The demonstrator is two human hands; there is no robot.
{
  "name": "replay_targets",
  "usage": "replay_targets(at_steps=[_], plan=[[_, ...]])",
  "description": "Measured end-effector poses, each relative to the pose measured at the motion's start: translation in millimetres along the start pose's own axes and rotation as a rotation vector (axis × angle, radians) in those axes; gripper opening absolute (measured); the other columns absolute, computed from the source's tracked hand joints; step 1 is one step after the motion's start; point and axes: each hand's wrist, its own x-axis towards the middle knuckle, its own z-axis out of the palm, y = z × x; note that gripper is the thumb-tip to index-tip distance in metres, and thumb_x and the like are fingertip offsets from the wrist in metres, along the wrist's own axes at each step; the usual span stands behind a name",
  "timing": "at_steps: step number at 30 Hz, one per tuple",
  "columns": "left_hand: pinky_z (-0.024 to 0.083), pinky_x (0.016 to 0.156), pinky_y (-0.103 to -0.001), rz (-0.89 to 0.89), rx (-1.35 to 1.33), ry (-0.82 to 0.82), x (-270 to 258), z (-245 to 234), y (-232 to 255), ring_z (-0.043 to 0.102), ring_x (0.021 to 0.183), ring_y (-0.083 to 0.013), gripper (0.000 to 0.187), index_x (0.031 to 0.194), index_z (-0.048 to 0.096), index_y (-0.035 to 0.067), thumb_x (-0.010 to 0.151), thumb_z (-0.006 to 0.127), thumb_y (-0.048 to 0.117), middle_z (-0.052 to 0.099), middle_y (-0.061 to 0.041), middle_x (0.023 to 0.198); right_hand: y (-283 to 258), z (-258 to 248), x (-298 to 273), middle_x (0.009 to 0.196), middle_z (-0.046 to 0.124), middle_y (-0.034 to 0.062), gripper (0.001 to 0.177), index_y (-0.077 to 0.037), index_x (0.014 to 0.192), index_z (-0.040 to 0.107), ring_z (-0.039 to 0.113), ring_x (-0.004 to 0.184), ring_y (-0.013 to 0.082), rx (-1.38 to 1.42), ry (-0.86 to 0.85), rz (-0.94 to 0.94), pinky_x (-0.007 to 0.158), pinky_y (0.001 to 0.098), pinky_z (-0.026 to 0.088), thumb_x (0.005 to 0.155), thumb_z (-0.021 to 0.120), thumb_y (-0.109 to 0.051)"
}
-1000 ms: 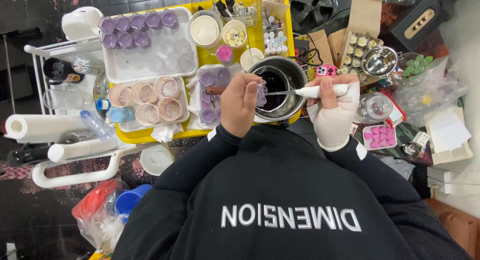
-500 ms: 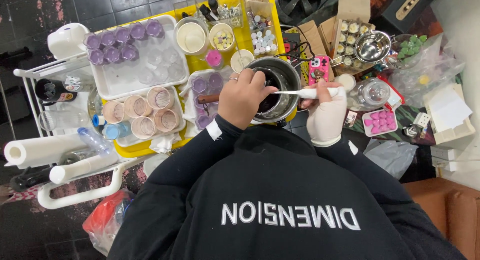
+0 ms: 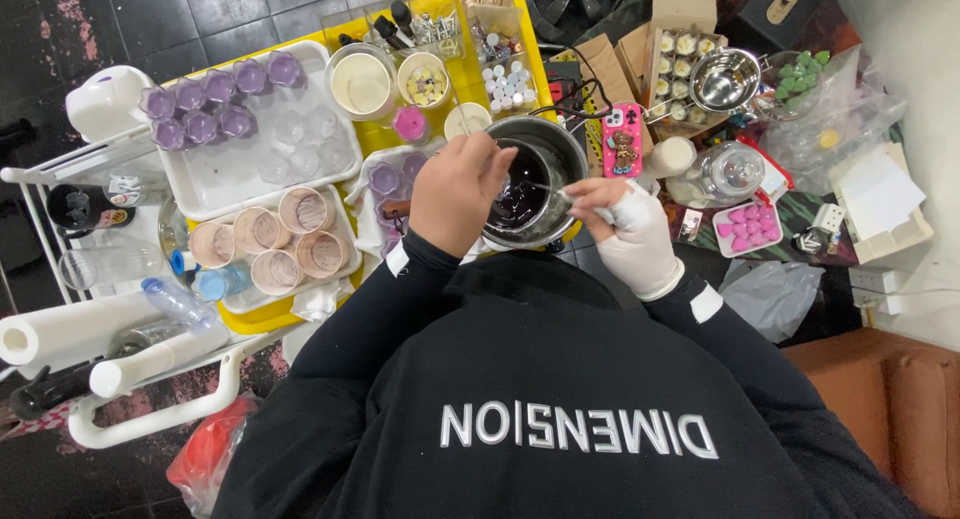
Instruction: The person cleans various purple candle molds with a cloth and then inserts wicks into them, using a thermometer to check the wax temperature in a nearby pot.
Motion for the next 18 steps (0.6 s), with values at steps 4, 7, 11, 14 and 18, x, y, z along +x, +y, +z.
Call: replay_targets(at_steps=[4, 7, 11, 14, 18], plan=[[0.048, 0.068, -0.043, -0.063, -0.133, 0.041, -3, -7, -2, 0.063, 0.077, -0.0343, 0.026, 0.095, 0.061, 0.006, 0.107, 0.06, 0.029, 0.063, -0.013, 0.085, -8, -2, 6, 0.11, 0.075, 0.0082, 0.016, -0.006, 0.099, 0.063, 0.071, 0.095, 0.0203, -0.033, -0.063, -0.065, 0.082, 0.0324, 0.056, 0.093, 0.076, 0.0], [0.051, 0.073, -0.04, -0.095, -0.28, 0.106, -10, -1, -16, 0.065, 0.082, -0.0308, 0.027, 0.101, 0.064, 0.005, 0.113, 0.054, 0.028, 0.064, -0.012, 0.09, -11, -3, 5, 0.107, 0.074, 0.0077, 0.016, -0.005, 0.101, 0.063, 0.071, 0.094, 0.0204, -0.086, -0.067, -0.097, 0.081, 0.0327, 0.056, 0.092, 0.076, 0.0], [0.042, 0.061, -0.028, -0.408, -0.941, 0.122, -16, 7, -33, 0.056, 0.07, -0.0127, 0.041, 0.1, 0.064, 0.005, 0.114, 0.039, 0.034, 0.067, -0.004, 0.085, -29, -6, 8, 0.11, 0.074, 0.0101, 0.015, -0.004, 0.105, 0.063, 0.072, 0.094, 0.0223, -0.067, 0.003, -0.084, 0.082, 0.0336, 0.056, 0.096, 0.075, 0.0], [0.034, 0.051, -0.022, -0.561, -1.296, 0.041, -20, 2, -37, 0.049, 0.061, -0.0067, 0.039, 0.102, 0.062, 0.006, 0.111, 0.036, 0.033, 0.065, -0.002, 0.082, -36, -10, 9, 0.109, 0.074, 0.0118, 0.016, -0.004, 0.106, 0.062, 0.072, 0.094, 0.0222, -0.075, 0.01, -0.133, 0.082, 0.0327, 0.057, 0.096, 0.075, -0.001], [0.035, 0.056, -0.022, -0.625, -1.467, -0.061, -21, -3, -33, 0.055, 0.073, -0.007, 0.023, 0.112, 0.059, 0.006, 0.107, 0.042, 0.021, 0.067, -0.002, 0.098, -46, -17, 17, 0.109, 0.075, 0.0137, 0.018, -0.003, 0.106, 0.062, 0.072, 0.097, 0.0203, -0.149, -0.046, -0.175, 0.084, 0.0306, 0.056, 0.096, 0.076, -0.001]])
